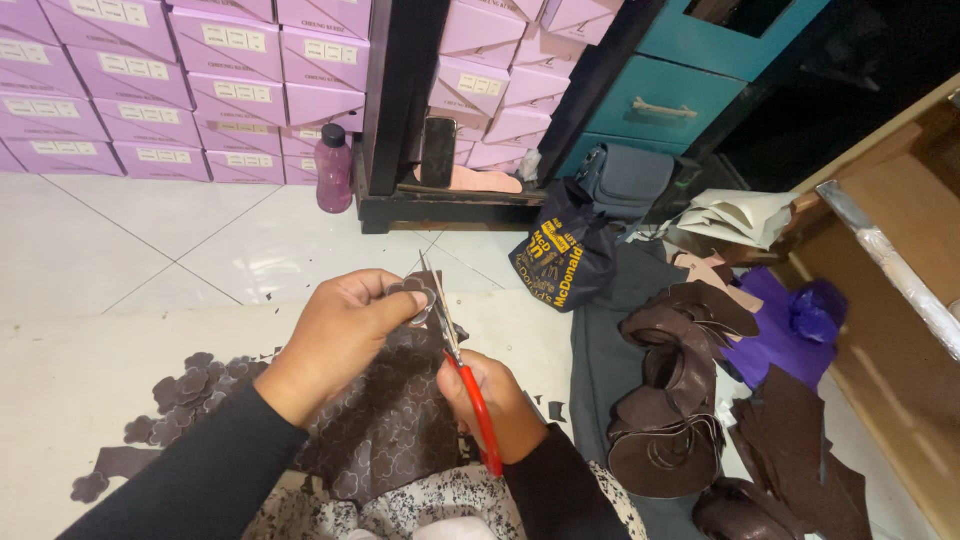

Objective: The person uses red-handled scissors to cut a dark brown patterned sheet into small cloud-shaped pieces. The cut pieces accumulate on the floor to the left while the person continues cutting along the pre-drawn outlines.

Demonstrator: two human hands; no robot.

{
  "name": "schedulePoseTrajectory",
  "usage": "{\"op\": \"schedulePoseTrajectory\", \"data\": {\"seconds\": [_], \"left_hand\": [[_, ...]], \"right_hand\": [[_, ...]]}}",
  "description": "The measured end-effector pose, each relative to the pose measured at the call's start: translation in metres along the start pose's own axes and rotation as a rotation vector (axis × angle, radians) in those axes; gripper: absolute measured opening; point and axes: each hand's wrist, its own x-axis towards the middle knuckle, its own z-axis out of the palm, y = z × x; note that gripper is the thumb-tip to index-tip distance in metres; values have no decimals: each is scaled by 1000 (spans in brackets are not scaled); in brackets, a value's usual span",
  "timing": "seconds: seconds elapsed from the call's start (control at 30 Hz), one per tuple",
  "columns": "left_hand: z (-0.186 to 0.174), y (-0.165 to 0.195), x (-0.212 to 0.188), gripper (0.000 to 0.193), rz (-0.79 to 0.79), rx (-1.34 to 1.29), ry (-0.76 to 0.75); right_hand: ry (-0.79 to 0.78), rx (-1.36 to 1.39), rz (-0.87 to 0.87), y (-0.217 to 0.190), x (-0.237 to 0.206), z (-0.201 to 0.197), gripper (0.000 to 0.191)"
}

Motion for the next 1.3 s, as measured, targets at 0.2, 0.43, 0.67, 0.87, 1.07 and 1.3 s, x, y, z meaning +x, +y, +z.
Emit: {"op": "schedulePoseTrajectory", "data": {"seconds": [0.2,0.43,0.67,0.87,1.07,1.3], "left_hand": [[-7,4,1,15,-26,123,-36],[-9,4,2,14,-74,169,-2],[13,-13,1,11,-62,-168,-43],[14,-19,1,15,-3,-135,60],[15,-19,-1,10,65,-125,56],[11,-8,-6,14,62,-38,77]], "right_hand": [[-77,-17,-78,-6,-4,-2,36],[-55,-40,-64,0,-1,-2,42],[82,115,-32,8,4,9,39],[19,58,-34,1,2,9,40],[-2,39,-47,0,1,8,42],[6,155,-35,2,-1,10,47]]}}
